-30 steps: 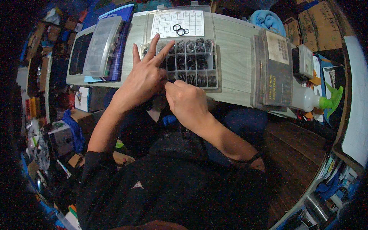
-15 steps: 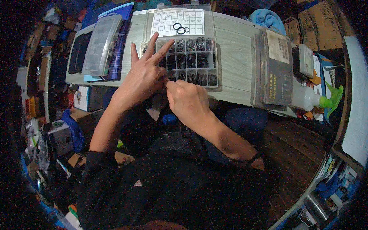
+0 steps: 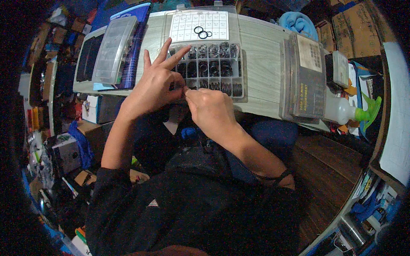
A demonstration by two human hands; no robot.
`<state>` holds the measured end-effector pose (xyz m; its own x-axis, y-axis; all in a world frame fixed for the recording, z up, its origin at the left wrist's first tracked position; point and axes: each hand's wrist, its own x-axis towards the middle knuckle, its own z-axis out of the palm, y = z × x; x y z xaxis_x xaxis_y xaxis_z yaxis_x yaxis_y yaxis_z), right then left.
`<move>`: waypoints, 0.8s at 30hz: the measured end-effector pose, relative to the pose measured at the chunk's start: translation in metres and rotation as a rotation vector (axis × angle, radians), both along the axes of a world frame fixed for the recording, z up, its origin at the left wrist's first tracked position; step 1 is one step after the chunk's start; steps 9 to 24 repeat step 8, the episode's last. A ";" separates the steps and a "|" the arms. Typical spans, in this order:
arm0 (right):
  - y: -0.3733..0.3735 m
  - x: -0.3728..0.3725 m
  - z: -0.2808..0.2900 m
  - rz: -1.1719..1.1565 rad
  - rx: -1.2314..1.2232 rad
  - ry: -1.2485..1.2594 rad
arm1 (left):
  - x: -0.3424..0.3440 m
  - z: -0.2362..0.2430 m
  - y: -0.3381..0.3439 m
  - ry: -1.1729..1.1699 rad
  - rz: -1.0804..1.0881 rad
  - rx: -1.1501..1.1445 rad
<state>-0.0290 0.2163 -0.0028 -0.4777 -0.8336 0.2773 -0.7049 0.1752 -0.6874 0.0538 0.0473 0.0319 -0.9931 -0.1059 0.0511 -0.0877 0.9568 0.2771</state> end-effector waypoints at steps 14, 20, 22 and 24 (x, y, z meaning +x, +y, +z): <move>0.000 -0.004 0.003 0.021 -0.046 -0.056 | 0.003 0.018 -0.004 -0.091 0.061 0.075; 0.000 -0.004 0.003 0.021 -0.046 -0.056 | 0.003 0.018 -0.004 -0.091 0.061 0.075; 0.000 -0.004 0.003 0.021 -0.046 -0.056 | 0.003 0.018 -0.004 -0.091 0.061 0.075; 0.000 -0.004 0.003 0.021 -0.046 -0.056 | 0.003 0.018 -0.004 -0.091 0.061 0.075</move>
